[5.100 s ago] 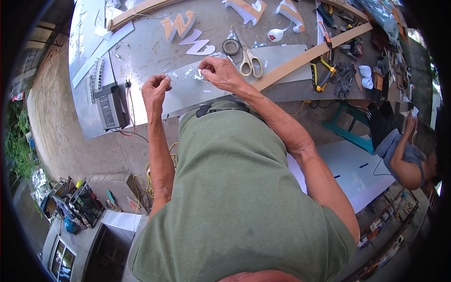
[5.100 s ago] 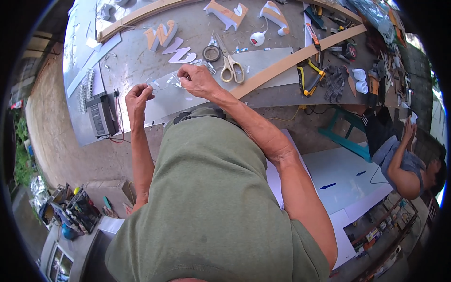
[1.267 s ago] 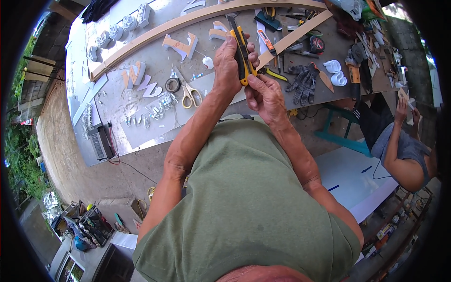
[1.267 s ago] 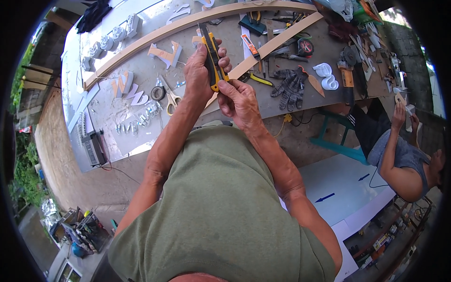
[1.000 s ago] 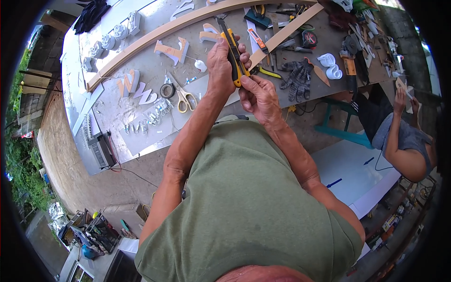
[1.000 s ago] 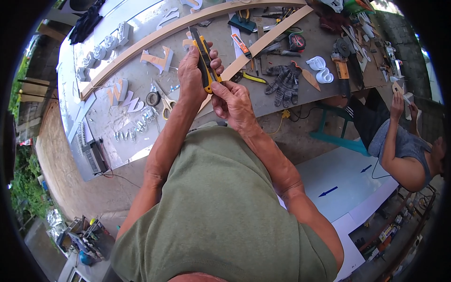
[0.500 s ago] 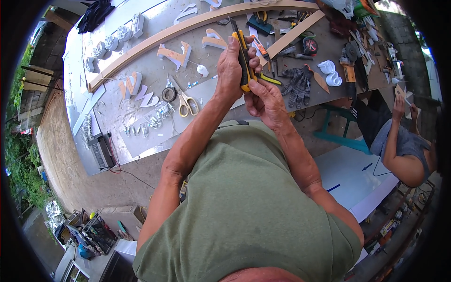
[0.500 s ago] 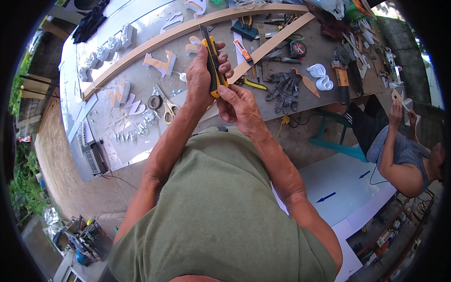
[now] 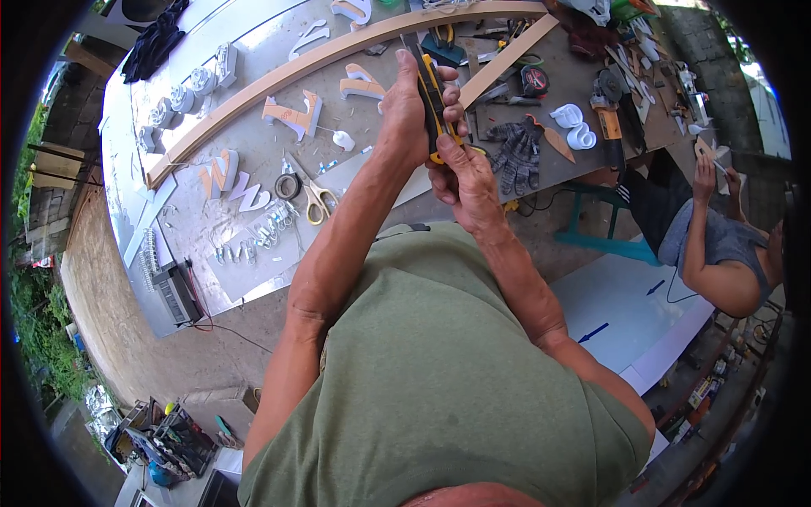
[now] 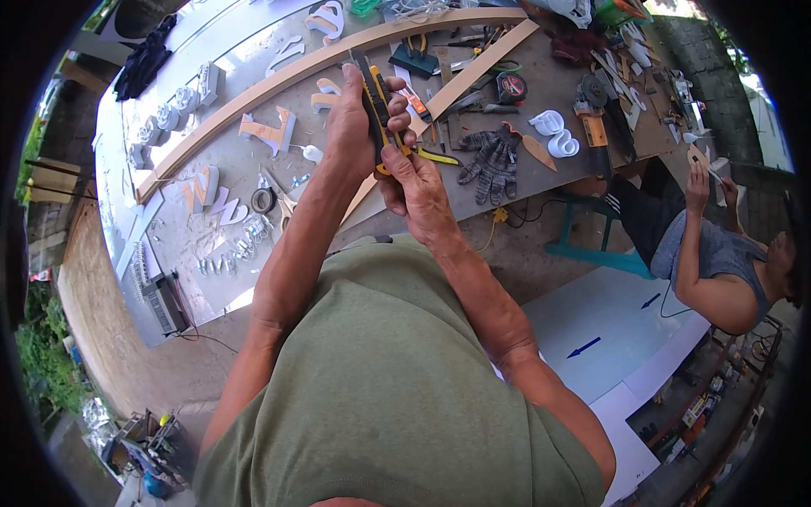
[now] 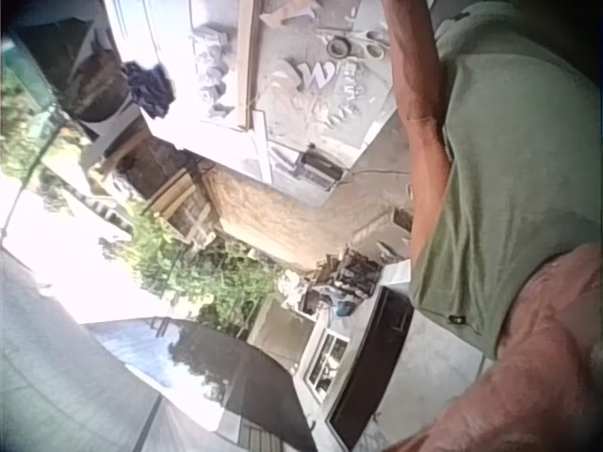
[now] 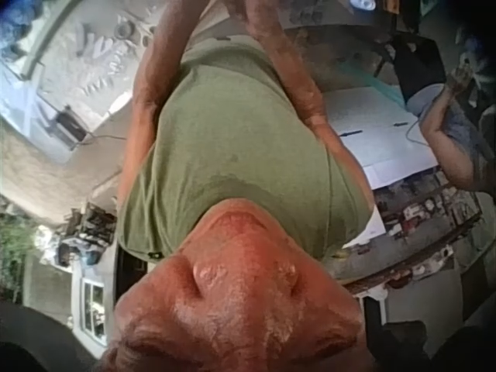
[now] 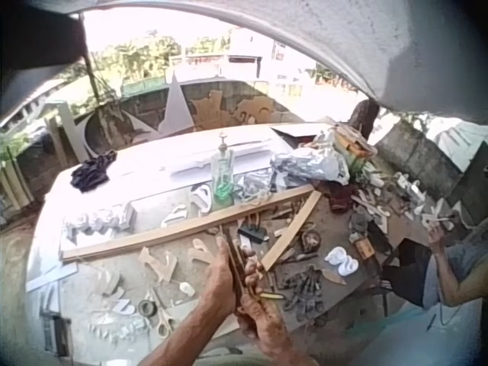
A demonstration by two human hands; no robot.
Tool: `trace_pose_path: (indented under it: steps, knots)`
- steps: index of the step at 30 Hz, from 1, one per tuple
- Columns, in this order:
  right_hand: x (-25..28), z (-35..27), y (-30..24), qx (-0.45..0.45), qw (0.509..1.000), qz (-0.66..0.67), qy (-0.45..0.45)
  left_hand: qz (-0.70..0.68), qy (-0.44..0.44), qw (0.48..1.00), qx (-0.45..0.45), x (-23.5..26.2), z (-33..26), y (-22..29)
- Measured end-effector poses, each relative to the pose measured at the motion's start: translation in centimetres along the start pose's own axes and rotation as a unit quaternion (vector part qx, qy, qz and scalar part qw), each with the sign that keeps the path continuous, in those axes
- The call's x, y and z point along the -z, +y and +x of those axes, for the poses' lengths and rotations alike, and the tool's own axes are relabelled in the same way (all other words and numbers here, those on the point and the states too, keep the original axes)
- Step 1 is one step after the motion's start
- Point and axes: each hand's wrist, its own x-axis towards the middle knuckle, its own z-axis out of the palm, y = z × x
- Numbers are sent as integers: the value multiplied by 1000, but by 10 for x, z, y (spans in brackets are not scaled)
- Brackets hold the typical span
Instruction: Assembling and adjusting signage letters on a work table, including installing LED modules and using a utility knife.
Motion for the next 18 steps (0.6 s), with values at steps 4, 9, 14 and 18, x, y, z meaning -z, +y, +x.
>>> trace_pose_path:
  steps: [4,9,14,18]
  knots:
    - [2,-1,6,6,999,-11,40,7,65,998,7,8,17,-15]
    - [13,1,21,-19,995,12,97,-37,102,992,64,21,27,-31]
    - [7,-32,28,-24,997,-3,74,-31,139,990,-1,46,48,-12]
    - [30,-23,28,3,994,-59,89,-47,113,989,-77,54,42,28]
